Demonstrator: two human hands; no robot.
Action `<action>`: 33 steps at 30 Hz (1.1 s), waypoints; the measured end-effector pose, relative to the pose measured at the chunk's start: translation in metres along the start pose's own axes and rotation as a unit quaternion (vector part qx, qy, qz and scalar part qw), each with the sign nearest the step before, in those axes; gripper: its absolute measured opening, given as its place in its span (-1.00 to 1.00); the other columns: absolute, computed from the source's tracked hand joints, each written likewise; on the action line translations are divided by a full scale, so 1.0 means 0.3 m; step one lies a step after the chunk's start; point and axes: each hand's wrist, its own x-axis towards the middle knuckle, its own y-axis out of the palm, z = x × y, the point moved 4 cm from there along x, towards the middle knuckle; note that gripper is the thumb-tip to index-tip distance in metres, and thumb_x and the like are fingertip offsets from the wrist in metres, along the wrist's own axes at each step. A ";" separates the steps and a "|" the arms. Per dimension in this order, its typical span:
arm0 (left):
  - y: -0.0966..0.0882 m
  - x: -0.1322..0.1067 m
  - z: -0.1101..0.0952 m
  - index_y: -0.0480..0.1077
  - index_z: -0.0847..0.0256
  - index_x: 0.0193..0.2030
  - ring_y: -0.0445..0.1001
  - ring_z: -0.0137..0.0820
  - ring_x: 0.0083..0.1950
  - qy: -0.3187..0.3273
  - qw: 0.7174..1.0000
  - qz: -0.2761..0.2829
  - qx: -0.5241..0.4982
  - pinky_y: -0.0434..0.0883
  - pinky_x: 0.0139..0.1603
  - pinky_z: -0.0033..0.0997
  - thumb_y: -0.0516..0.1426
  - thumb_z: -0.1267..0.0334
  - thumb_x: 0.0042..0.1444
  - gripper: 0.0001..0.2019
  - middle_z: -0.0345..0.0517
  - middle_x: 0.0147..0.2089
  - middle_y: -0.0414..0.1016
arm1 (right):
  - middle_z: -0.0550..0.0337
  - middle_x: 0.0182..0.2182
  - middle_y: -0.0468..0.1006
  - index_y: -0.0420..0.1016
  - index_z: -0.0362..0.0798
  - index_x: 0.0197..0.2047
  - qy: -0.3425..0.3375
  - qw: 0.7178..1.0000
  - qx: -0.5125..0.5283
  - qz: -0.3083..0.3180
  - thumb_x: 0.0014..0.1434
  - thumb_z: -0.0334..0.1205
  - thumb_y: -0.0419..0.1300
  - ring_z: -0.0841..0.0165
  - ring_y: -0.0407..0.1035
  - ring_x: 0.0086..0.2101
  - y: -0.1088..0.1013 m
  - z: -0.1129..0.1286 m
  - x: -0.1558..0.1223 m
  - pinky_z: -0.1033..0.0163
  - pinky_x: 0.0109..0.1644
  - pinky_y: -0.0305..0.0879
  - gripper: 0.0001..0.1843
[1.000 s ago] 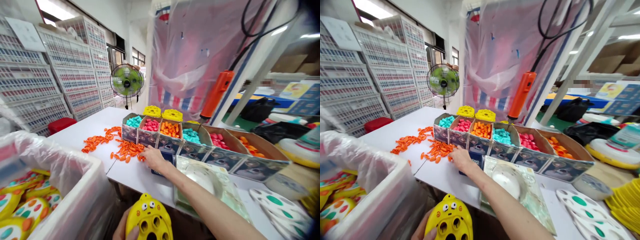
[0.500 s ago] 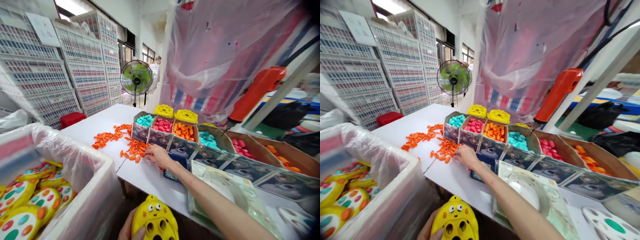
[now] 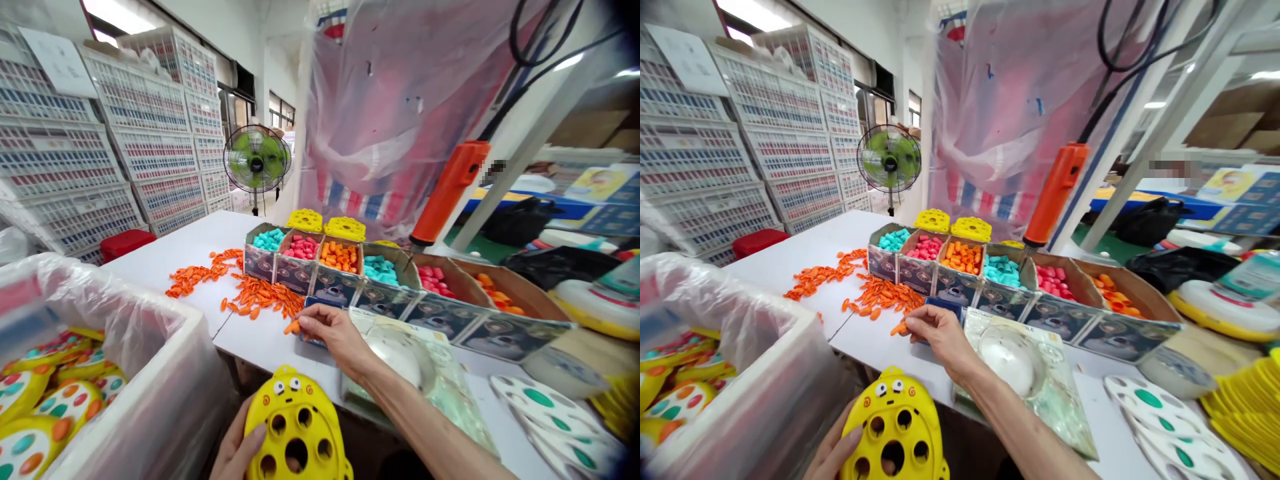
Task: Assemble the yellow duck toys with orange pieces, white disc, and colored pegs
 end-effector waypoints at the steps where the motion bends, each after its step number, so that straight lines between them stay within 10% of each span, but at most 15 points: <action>1: 0.009 -0.002 0.007 0.40 0.14 0.21 0.53 0.07 0.20 -0.003 1.000 -0.005 -0.001 0.46 0.20 -0.10 0.47 0.15 -0.16 -0.26 0.06 0.08 0.66 | 0.08 -0.34 0.71 0.62 -0.10 -0.25 0.009 1.000 0.015 -0.002 0.02 0.01 0.44 0.38 0.51 -0.36 -0.007 0.001 -0.030 0.29 -0.24 0.39 -0.64; 15: 0.177 -0.091 0.057 0.42 0.06 0.23 0.60 -0.04 0.08 0.011 0.998 0.003 0.068 0.52 0.11 -0.17 0.44 0.15 -0.08 -0.32 0.00 0.03 0.68 | 0.17 -0.21 0.69 0.67 0.06 -0.22 -0.057 0.995 -0.086 -0.015 0.14 -0.11 0.40 0.28 0.56 -0.21 -0.079 0.011 -0.327 0.24 -0.13 0.45 -0.85; 26: 0.192 -0.099 0.088 0.42 0.03 0.24 0.60 -0.02 0.07 -0.014 0.999 0.008 0.050 0.51 0.13 -0.12 0.45 0.15 -0.11 -0.29 -0.01 0.02 0.69 | 0.18 -0.23 0.61 0.57 0.07 -0.13 -0.316 0.889 -0.327 -0.059 0.24 -0.41 0.29 0.26 0.34 -0.14 -0.045 0.017 -0.427 0.12 -0.04 0.35 -0.81; 33: 0.217 -0.119 0.086 0.41 0.04 0.25 0.61 0.00 0.05 0.003 0.998 0.011 0.067 0.52 0.10 -0.11 0.44 0.13 -0.09 -0.29 0.00 -0.05 0.70 | 0.15 -0.12 0.50 0.54 0.06 -0.19 -0.198 0.932 -0.295 -0.067 0.23 -0.32 0.30 0.25 0.37 -0.04 -0.071 -0.012 -0.427 0.11 0.09 0.32 -0.91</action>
